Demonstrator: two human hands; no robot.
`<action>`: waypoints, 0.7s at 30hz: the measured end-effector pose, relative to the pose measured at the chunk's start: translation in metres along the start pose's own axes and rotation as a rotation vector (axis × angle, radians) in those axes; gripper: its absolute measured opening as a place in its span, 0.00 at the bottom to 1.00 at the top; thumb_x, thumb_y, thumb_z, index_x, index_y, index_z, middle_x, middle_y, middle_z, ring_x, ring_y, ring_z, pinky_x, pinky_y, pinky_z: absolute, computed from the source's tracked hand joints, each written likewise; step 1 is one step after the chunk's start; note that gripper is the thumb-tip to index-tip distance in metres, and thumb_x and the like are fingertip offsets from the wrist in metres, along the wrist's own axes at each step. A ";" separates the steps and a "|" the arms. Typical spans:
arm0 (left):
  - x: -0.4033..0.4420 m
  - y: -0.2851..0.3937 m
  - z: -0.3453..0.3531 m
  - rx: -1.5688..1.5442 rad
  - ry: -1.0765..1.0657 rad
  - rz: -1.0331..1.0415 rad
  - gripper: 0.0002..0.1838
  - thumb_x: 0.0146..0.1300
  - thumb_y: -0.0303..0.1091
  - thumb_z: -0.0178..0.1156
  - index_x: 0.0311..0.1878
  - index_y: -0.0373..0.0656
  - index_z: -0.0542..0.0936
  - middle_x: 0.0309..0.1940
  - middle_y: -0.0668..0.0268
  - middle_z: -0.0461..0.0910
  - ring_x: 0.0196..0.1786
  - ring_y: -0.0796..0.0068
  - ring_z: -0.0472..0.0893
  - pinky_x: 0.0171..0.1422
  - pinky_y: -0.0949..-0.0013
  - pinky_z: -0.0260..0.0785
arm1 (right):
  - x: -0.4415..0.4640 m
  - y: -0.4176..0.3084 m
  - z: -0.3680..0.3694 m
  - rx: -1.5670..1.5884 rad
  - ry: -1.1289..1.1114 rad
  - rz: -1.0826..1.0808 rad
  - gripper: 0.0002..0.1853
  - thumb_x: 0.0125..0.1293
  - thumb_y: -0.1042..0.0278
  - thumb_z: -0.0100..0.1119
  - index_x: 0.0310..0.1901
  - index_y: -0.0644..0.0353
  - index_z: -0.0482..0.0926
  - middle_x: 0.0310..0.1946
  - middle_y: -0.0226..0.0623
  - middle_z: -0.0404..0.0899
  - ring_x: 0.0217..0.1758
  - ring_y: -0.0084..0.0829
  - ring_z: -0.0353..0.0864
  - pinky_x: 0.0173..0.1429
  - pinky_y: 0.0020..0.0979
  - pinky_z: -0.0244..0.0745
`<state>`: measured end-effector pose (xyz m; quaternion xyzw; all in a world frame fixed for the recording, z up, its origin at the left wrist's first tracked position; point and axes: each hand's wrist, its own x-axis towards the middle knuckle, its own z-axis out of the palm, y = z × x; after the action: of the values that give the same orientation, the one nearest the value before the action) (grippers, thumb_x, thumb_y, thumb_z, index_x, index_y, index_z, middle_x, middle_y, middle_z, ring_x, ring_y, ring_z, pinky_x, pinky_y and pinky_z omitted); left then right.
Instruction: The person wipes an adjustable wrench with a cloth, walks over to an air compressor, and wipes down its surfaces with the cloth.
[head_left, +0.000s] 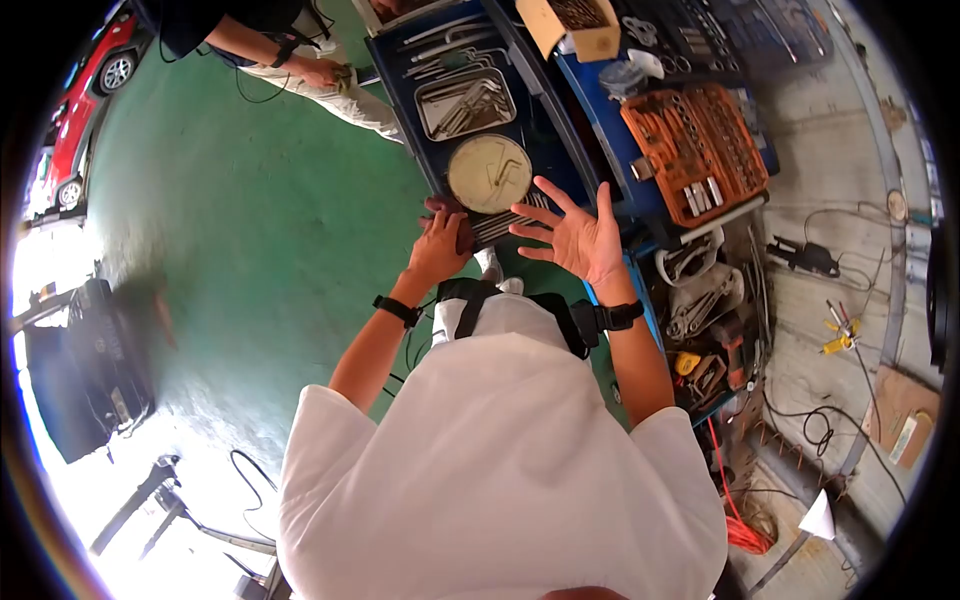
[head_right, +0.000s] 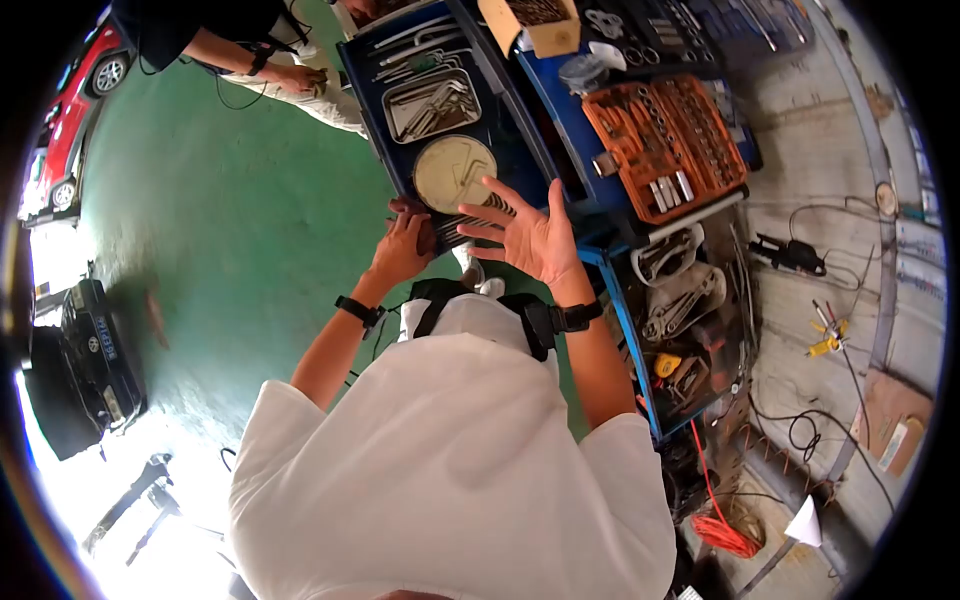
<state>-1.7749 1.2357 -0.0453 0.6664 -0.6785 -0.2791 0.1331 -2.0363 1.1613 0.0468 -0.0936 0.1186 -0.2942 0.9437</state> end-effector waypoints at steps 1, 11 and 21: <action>-0.003 0.003 0.003 0.006 0.008 -0.013 0.35 0.46 0.35 0.69 0.61 0.47 0.70 0.56 0.52 0.69 0.56 0.44 0.74 0.55 0.49 0.74 | -0.007 0.002 -0.002 -0.003 -0.007 -0.013 0.51 0.63 0.18 0.22 0.76 0.51 0.50 0.68 0.57 0.64 0.68 0.59 0.67 0.68 0.58 0.66; 0.002 0.007 0.024 -0.037 -0.051 -0.150 0.32 0.49 0.42 0.69 0.58 0.45 0.72 0.56 0.49 0.72 0.57 0.43 0.74 0.60 0.50 0.68 | -0.063 0.102 -0.060 -0.881 0.547 0.204 0.32 0.72 0.48 0.54 0.72 0.53 0.61 0.54 0.38 0.80 0.53 0.27 0.78 0.48 0.30 0.74; 0.022 0.090 0.057 -1.009 -0.753 -0.257 0.26 0.70 0.50 0.55 0.61 0.40 0.72 0.50 0.60 0.78 0.54 0.71 0.76 0.62 0.65 0.68 | -0.064 0.139 -0.078 -1.438 0.656 -0.486 0.47 0.59 0.64 0.68 0.75 0.54 0.49 0.69 0.54 0.57 0.67 0.50 0.68 0.64 0.43 0.72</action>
<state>-1.8829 1.2216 -0.0461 0.4540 -0.3787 -0.7928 0.1483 -2.0352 1.3022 -0.0512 -0.6070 0.5240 -0.3545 0.4809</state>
